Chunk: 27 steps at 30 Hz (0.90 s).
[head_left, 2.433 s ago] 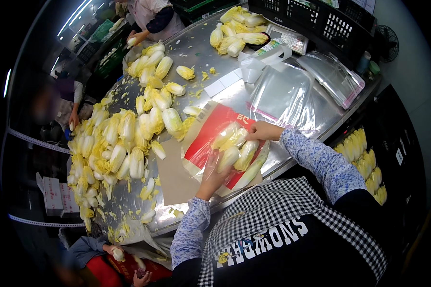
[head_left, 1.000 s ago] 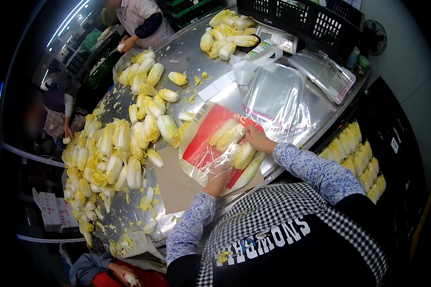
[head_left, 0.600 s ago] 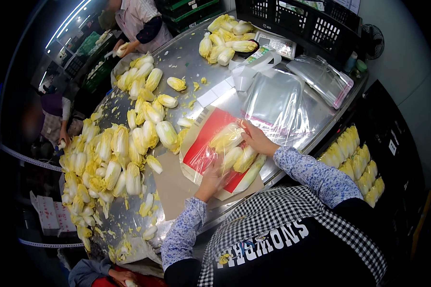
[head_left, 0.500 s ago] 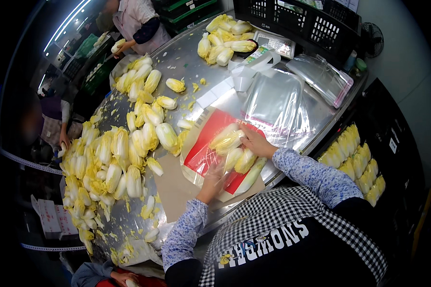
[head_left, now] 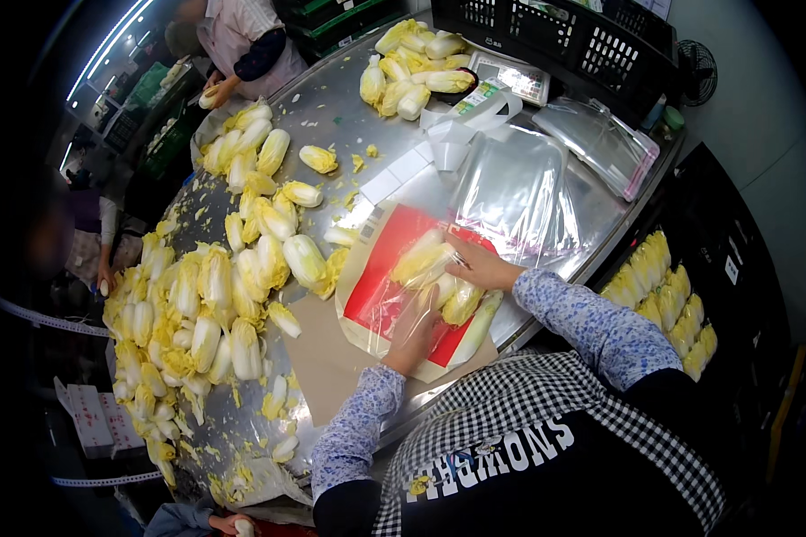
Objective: The person packs napa cabbage into plastic bags on a stainless steel table. They place several pieces of cabbage into each bag, seal the bags, and then place the sealed packages into a black crate. Other workers are visible in the background performing similar tasks.
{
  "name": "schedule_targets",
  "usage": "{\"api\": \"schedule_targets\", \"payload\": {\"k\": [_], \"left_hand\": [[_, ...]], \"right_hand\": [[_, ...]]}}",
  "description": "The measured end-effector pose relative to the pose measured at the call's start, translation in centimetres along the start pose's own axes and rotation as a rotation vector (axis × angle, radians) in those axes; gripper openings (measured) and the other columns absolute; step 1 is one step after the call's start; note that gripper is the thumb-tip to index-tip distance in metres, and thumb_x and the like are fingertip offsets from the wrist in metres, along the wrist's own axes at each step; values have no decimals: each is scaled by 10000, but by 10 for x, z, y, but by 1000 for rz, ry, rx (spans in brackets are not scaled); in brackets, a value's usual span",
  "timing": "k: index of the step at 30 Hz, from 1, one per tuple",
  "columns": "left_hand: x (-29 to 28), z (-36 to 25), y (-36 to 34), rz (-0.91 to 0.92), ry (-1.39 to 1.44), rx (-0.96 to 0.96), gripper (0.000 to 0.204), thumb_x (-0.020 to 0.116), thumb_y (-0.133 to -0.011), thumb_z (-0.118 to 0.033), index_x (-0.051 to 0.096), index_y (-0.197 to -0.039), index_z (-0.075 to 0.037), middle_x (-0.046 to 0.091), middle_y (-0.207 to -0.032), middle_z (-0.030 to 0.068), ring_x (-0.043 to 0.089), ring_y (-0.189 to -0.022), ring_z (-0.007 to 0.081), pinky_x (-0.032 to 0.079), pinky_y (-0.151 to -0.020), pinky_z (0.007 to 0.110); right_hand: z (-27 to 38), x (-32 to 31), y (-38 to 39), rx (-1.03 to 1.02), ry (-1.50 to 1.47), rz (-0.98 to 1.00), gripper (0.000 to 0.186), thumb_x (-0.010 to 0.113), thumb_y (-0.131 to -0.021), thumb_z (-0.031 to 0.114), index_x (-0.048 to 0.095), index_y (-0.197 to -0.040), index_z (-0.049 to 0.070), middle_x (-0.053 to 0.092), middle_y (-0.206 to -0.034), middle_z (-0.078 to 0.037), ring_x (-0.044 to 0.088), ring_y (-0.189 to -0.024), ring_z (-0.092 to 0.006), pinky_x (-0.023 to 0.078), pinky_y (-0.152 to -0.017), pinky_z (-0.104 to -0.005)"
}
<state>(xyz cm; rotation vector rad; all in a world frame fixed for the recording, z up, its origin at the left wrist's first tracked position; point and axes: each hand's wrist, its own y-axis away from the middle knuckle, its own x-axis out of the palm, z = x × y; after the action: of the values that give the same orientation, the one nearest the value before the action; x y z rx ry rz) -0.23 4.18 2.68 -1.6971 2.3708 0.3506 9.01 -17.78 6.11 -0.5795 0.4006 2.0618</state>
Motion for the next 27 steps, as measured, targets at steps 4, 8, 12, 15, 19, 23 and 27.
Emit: {"api": "schedule_targets", "payload": {"k": [4,8,12,15,19,23,27], "left_hand": [[9,-13,-5,-59,-226,152,543,581,-867,-38,418,-1385,-45,440,-1284,265,492,-1067,391,442,-918,423],[5,-31,-1,-88,-577,366,582,552,-875,11,395,-1424,-103,423,-1214,259,537,-967,370,494,-807,423],[11,-16,6,-121,-386,261,518,524,-927,-32,394,-1424,-93,437,-1203,210,559,-958,306,511,-737,402],[13,8,5,-121,-192,92,471,506,-959,-71,400,-1418,-80,463,-1241,171,557,-1017,264,505,-793,385],[10,-6,17,-142,-62,-47,457,501,-947,-57,417,-1396,-41,500,-1313,179,540,-1108,296,445,-933,370],[8,2,23,-182,-382,215,476,452,-911,-6,414,-1386,-22,524,-1278,238,529,-1102,365,425,-947,439],[21,0,12,-171,-389,197,519,536,-897,6,409,-1399,-32,478,-1195,266,521,-1031,374,434,-881,406]], "right_hand": [[-27,5,-4,-144,55,-119,628,472,-983,321,200,-1482,55,482,-1347,-208,530,-1176,-312,396,-1009,-377],[-27,7,-4,36,-28,-83,587,451,-992,328,236,-1480,81,461,-1395,-166,548,-1168,-275,411,-996,-342],[8,-3,-5,230,-229,-21,573,495,-971,273,285,-1456,49,390,-1453,-162,470,-1250,-273,363,-1046,-333],[-2,5,-7,179,-241,-72,574,533,-953,249,319,-1435,22,358,-1475,-168,432,-1294,-275,341,-1073,-335],[-7,4,-6,147,-131,-70,569,550,-947,254,349,-1419,10,366,-1470,-170,433,-1294,-264,348,-1067,-328],[-5,1,-4,176,-187,-45,575,553,-946,256,345,-1416,-2,361,-1471,-182,396,-1330,-276,317,-1092,-326],[-10,8,-6,112,-132,-69,582,555,-943,256,345,-1407,-24,352,-1474,-193,371,-1349,-296,289,-1112,-336]]}}
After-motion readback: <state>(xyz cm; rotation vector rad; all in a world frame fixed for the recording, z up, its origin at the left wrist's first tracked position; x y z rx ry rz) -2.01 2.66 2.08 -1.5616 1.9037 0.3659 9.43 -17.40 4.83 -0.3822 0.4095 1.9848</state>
